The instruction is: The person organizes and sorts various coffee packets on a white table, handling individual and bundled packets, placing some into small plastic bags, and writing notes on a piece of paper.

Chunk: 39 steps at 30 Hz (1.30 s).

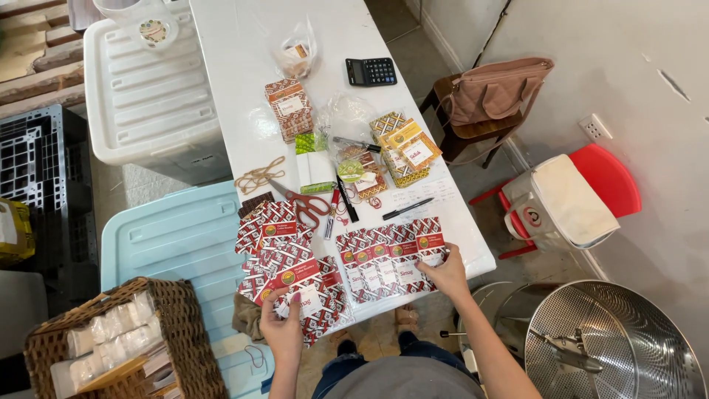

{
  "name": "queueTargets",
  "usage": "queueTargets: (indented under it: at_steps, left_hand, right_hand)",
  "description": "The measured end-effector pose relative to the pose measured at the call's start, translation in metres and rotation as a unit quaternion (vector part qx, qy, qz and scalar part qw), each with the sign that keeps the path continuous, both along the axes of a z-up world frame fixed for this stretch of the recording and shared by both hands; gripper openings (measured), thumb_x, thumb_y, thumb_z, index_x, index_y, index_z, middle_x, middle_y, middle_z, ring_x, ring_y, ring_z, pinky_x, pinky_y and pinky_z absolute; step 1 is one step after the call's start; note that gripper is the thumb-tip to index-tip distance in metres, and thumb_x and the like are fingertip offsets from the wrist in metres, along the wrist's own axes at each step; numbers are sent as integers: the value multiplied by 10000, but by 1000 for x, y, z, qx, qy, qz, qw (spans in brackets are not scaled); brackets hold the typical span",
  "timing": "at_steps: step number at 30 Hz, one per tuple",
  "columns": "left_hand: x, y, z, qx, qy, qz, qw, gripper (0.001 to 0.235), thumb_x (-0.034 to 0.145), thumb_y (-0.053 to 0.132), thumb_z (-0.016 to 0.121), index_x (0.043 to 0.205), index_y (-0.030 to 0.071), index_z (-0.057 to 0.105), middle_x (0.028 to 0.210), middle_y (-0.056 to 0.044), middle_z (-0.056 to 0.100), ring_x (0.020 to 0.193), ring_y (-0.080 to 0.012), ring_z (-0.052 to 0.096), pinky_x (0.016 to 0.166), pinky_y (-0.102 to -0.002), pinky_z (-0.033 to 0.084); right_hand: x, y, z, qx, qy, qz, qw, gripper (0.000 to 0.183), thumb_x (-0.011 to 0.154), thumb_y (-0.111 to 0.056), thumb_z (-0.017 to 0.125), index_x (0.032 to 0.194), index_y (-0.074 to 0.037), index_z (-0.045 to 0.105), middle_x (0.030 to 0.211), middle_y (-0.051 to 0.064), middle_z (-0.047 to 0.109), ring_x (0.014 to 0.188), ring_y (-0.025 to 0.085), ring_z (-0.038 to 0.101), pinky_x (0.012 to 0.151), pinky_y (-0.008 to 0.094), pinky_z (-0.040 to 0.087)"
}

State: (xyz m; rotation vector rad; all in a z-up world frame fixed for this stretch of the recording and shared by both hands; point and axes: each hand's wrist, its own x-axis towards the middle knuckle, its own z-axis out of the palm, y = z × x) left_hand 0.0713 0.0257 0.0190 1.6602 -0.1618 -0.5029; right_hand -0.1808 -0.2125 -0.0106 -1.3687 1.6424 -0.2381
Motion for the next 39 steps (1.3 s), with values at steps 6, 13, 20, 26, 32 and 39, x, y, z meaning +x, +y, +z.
queueTargets:
  at_steps: [6, 13, 20, 26, 32, 39]
  left_hand:
    - [9, 7, -6, 14, -46, 11, 999, 163, 893, 109, 748, 1037, 134, 677, 994, -52, 697, 874, -146, 647, 671, -278, 509]
    - [14, 14, -7, 6, -33, 21, 999, 175, 888, 102, 759, 1046, 117, 686, 1071, -85, 711, 988, -187, 677, 752, -322, 574]
    - [14, 22, 0, -2, -30, 18, 999, 173, 890, 82, 747, 1045, 113, 677, 1070, -95, 716, 973, -206, 689, 721, -334, 581]
    - [18, 21, -6, -14, -11, 14, 1000, 168, 893, 65, 748, 1037, 106, 672, 1052, -97, 707, 956, -203, 683, 706, -329, 586]
    - [23, 19, -9, 3, -18, 6, 1000, 152, 904, 57, 738, 1035, 110, 680, 1048, -82, 708, 919, -181, 687, 665, -311, 580]
    - [26, 17, -16, -10, -8, 3, 1000, 162, 901, 60, 745, 1042, 112, 685, 1055, -92, 717, 928, -184, 698, 671, -320, 600]
  right_hand:
    - [10, 9, 6, -30, -9, -26, 999, 774, 676, -355, 800, 1324, -18, 545, 1319, 151, 546, 1167, 270, 612, 914, 441, 564]
    - [19, 24, -30, -52, 50, 42, 997, 1084, 707, -517, 807, 1535, -9, 326, 1465, 188, 453, 1349, 331, 475, 1094, 505, 462]
    - [22, 32, -52, -94, 110, 100, 984, 907, 749, -502, 762, 1490, -109, 416, 1345, 182, 478, 1293, 384, 433, 1014, 563, 455]
    - [28, 32, -57, -139, 115, 115, 977, 895, 752, -415, 784, 1503, -100, 413, 1252, 228, 531, 1212, 414, 468, 972, 551, 466]
    - [30, 32, -69, -144, 149, 129, 970, 870, 769, -452, 786, 1465, -78, 422, 1304, 228, 518, 1234, 431, 471, 991, 574, 450]
    - [33, 35, -79, -157, 177, 154, 959, 812, 792, -471, 794, 1423, -89, 454, 1360, 212, 474, 1236, 427, 468, 966, 612, 464]
